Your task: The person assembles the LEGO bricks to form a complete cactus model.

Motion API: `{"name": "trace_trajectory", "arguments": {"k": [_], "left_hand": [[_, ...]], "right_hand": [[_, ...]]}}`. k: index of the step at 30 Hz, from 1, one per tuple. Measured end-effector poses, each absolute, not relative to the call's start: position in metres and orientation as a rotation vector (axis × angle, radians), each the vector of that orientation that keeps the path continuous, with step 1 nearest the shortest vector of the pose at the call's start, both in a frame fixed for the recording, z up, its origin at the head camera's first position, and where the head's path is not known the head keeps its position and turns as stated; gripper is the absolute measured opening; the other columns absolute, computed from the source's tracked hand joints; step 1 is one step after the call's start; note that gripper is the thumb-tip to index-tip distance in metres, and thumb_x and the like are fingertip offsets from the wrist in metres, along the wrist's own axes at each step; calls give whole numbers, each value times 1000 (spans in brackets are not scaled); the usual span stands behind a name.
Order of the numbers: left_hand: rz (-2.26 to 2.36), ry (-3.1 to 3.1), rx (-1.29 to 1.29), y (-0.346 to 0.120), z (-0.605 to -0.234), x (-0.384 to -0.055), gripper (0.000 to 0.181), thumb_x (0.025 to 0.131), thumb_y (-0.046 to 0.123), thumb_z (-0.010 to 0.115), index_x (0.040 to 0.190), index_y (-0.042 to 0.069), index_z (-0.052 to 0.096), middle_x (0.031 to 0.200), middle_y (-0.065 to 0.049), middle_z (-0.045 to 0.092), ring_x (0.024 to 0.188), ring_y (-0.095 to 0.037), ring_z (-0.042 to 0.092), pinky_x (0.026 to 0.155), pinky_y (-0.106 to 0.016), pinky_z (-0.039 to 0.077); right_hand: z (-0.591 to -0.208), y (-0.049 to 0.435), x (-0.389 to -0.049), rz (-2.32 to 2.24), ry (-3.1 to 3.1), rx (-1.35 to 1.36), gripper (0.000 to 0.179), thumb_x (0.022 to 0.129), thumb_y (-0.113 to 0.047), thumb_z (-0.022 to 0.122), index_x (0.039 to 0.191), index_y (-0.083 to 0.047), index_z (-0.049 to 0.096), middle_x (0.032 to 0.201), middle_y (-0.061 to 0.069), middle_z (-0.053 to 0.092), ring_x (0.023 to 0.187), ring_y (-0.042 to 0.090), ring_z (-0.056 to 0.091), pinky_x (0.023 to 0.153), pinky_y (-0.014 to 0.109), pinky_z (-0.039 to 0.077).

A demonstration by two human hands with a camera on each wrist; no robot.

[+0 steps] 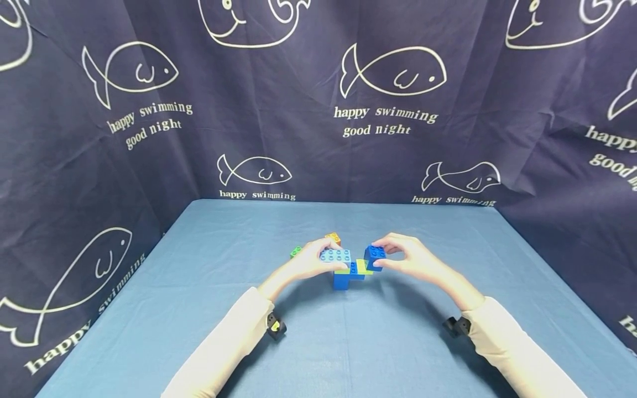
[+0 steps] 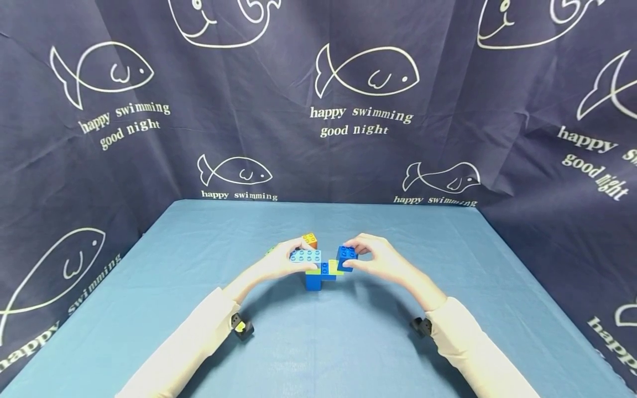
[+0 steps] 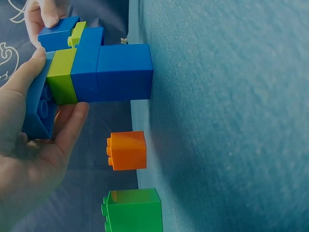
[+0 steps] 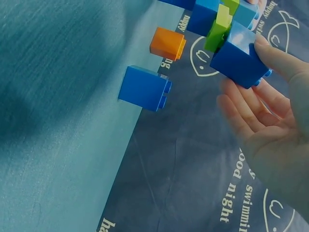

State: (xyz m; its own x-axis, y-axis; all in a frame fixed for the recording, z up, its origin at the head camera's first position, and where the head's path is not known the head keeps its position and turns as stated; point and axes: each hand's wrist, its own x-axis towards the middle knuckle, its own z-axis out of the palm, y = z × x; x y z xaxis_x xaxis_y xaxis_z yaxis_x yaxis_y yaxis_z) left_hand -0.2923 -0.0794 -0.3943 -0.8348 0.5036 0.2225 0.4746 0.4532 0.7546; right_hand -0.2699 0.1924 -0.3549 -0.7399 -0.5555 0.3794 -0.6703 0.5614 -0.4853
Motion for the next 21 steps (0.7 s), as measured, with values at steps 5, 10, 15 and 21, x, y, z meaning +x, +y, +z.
{"name": "trace_trajectory", "arguments": {"k": [5, 10, 15, 21], "left_hand": [[1371, 2640, 891, -79, -395, -292, 36, 76, 35, 77, 104, 18, 63, 100, 2, 63, 89, -11, 55, 77, -27, 47], [1361, 2648, 898, -79, -396, -292, 36, 77, 34, 77, 105, 17, 63, 101, 2, 64, 89, -11, 55, 78, -27, 46], [1330, 2678, 939, -79, -394, -292, 36, 78, 32, 76, 105, 13, 62, 103, -1, 65, 91, -12, 57, 81, -27, 47], [1297, 2688, 1004, -81, -394, -292, 34, 79, 28, 74, 107, 13, 61, 105, -2, 64, 92, -13, 56, 80, -27, 47]], "right_hand": [[-355, 192, -268, 939, -2628, 1028, 38, 78, -26, 76, 112, -12, 65, 101, 0, 65, 91, 16, 63, 82, 37, 53], [-355, 190, -268, 946, -2621, 1033, 38, 78, -25, 77, 112, -11, 65, 102, 0, 65, 91, 16, 64, 82, 37, 53], [-356, 189, -269, 949, -2594, 1065, 38, 77, -22, 78, 111, -11, 66, 101, 0, 65, 90, 15, 64, 81, 35, 53], [-357, 188, -269, 960, -2577, 1075, 38, 76, -20, 78, 110, -10, 65, 100, 0, 65, 89, 15, 64, 81, 35, 53]]}}
